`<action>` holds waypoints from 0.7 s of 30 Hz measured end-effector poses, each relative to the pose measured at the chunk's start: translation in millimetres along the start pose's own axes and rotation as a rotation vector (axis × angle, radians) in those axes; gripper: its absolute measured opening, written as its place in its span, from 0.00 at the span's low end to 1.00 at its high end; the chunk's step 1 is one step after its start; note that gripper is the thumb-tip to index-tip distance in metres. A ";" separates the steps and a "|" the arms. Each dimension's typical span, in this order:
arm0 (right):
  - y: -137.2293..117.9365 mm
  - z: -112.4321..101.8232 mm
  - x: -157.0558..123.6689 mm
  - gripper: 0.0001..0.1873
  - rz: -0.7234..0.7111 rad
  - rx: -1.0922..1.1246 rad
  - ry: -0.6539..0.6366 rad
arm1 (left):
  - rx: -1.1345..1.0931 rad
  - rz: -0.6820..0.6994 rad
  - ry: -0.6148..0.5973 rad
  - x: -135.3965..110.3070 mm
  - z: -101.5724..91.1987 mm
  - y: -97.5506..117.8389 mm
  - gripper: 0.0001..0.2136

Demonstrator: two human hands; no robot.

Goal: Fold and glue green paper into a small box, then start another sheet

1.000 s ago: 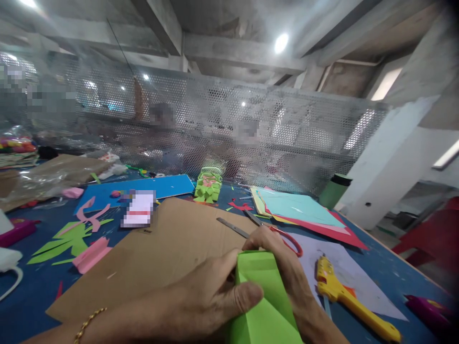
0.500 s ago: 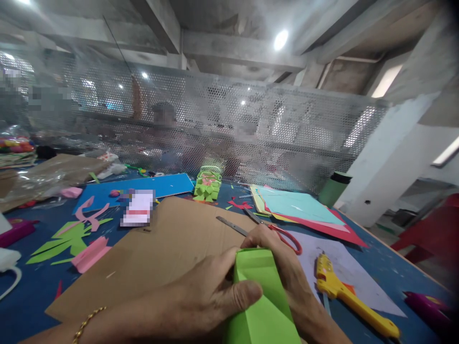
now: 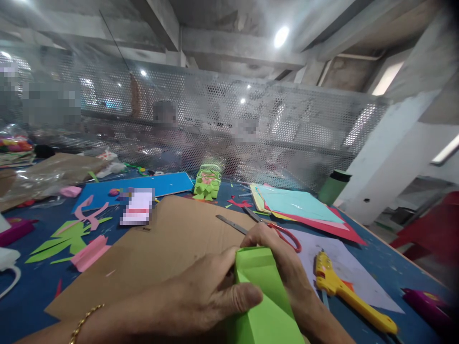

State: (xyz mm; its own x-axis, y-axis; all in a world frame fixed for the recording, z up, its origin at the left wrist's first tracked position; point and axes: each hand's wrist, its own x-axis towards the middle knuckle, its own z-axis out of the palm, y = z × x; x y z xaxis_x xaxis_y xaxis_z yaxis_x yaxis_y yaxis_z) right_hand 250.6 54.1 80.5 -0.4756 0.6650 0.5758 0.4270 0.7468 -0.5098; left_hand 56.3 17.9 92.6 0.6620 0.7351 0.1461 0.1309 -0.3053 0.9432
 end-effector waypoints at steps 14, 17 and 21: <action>7.2 1.0 1.0 0.11 0.023 0.051 -0.060 | 0.009 0.007 0.032 1.4 2.6 -2.7 0.28; 7.2 0.8 1.0 0.11 0.008 0.038 -0.059 | 0.013 -0.001 0.035 1.3 4.1 -3.6 0.27; 6.5 -0.2 1.0 0.11 0.002 0.030 -0.072 | 0.002 -0.020 0.057 1.7 6.3 -7.3 0.27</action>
State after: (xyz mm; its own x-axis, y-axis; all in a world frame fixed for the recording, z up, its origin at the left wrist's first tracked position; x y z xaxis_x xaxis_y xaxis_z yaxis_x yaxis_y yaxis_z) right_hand 253.1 59.6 77.9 -0.5293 0.6644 0.5276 0.4058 0.7444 -0.5303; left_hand 61.1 17.5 84.1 0.6159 0.7746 0.1436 0.1453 -0.2908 0.9457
